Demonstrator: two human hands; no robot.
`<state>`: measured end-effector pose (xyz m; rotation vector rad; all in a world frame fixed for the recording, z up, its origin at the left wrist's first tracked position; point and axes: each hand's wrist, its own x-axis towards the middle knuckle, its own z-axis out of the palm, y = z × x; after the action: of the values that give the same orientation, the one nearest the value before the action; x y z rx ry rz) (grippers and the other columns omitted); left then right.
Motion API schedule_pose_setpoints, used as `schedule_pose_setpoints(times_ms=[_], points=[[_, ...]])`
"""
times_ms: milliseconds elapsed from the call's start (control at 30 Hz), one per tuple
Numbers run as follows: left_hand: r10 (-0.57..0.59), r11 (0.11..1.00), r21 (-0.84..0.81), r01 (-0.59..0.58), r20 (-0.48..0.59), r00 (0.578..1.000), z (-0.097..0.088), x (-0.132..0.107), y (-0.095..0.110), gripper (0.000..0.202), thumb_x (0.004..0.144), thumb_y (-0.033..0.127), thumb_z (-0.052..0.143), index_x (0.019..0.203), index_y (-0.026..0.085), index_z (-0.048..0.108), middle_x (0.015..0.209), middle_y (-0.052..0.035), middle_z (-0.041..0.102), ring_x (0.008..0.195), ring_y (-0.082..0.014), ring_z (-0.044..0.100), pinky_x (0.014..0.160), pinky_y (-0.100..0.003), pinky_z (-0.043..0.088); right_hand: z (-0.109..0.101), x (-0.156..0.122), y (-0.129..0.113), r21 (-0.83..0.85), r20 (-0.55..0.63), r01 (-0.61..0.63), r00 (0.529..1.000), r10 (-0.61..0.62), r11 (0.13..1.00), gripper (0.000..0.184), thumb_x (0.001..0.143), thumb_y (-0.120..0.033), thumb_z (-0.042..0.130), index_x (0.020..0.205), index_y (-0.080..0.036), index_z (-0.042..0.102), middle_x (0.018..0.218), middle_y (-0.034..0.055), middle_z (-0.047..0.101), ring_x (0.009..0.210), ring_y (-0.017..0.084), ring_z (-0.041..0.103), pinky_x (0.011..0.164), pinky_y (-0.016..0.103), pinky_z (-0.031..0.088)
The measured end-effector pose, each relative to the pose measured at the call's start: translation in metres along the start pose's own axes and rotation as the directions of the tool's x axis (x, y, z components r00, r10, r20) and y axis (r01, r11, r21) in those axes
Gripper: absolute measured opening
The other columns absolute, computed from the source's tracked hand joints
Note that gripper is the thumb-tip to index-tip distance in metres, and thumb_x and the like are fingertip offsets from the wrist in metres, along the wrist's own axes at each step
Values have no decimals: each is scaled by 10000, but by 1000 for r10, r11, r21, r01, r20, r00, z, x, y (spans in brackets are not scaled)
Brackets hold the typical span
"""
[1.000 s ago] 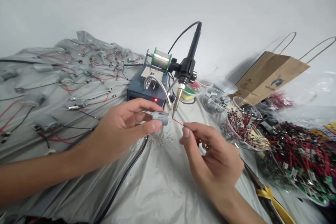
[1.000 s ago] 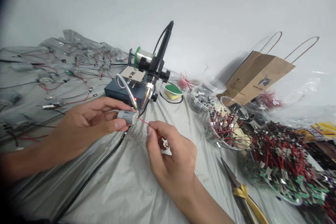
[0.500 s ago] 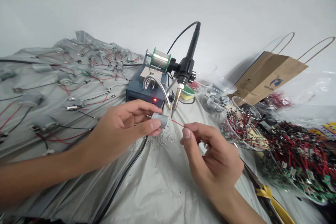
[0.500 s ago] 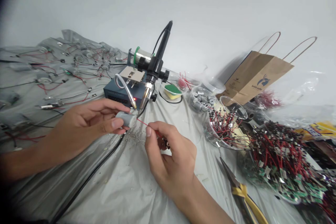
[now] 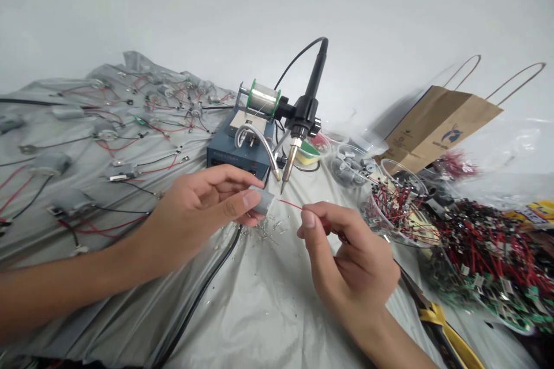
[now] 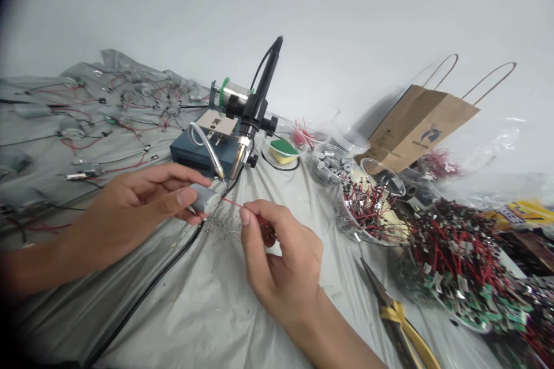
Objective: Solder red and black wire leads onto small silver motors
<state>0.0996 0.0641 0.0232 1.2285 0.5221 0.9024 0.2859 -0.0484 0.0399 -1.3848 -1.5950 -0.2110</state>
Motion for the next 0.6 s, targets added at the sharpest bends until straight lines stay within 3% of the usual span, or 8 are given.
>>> schedule_pose_setpoints(times_ms=[333,600], points=[[2,995,97,-1,-12,1000,-3,-2,-3,178,914,391,871,985,234,829,815,-5,831,682,-129,787,663,-188,649,0,-3,2,3,75,3,997,-4,1000,77,1009,-153,669,980,-224,672,692,-81,691,536,46,619,541,143,513],[-31,998,50,29,32,999,-6,-2,-7,189,913,414,868,981,241,831,859,-6,806,702,-117,759,695,-199,670,-2,-3,1,64,69,-27,997,23,998,85,1002,-143,667,977,-224,673,686,-70,698,538,60,633,531,159,505]])
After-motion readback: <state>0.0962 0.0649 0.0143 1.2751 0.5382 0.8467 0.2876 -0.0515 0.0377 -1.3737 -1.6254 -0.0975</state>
